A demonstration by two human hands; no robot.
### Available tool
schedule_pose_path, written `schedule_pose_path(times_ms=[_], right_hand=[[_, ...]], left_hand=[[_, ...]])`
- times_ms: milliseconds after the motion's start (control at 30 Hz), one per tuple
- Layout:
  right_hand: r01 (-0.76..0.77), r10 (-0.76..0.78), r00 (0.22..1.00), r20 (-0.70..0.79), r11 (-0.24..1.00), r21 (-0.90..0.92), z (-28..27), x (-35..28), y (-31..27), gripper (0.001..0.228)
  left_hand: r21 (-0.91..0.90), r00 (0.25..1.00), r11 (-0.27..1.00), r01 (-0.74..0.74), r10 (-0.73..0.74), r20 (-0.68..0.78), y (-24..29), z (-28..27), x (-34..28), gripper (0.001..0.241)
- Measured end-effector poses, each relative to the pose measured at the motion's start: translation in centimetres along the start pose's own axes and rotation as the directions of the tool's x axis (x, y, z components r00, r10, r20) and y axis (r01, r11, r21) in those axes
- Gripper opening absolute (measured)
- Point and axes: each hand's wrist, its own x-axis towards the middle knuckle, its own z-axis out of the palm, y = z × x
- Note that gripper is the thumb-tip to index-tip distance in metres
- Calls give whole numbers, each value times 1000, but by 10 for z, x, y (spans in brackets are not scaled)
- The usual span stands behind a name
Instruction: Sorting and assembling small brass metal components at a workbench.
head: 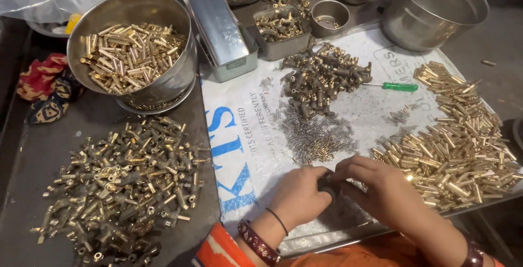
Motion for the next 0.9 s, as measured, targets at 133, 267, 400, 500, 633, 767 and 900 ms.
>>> schedule_pose_path(times_ms=[133, 267, 400, 500, 633, 767, 900], right_hand=[[-84, 100, 993, -69, 975, 205, 7, -7, 5, 21], [-187, 220, 969, -113, 951, 245, 11, -15, 6, 22], [-141, 201, 969, -146, 929, 342, 1, -9, 11, 29], [-285, 318, 911, -261, 946, 156, -19, 1, 44, 26], [-493, 444, 870, -216, 795, -352, -22, -16, 112, 17], [-418, 357, 908, -218, 807, -418, -8, -23, 124, 24], [-395, 390, 912, -131, 743, -540, -9, -9, 121, 20]], left_hand=[[-34, 955, 976, 217, -205, 213, 27, -18, -6, 27], [-533, 987, 839, 111, -31, 156, -22, 27, 9, 28], [-666, 993, 741, 89, -15, 116, -28, 34, 17, 30], [-677, 997, 732, 71, -35, 67, -27, 26, 15, 38], [-553, 983, 827, 101, -168, -71, -26, 18, 14, 44], [-474, 977, 872, 125, -192, -97, -23, 18, 10, 45], [-347, 981, 925, 153, -184, -60, -13, 10, 4, 34]])
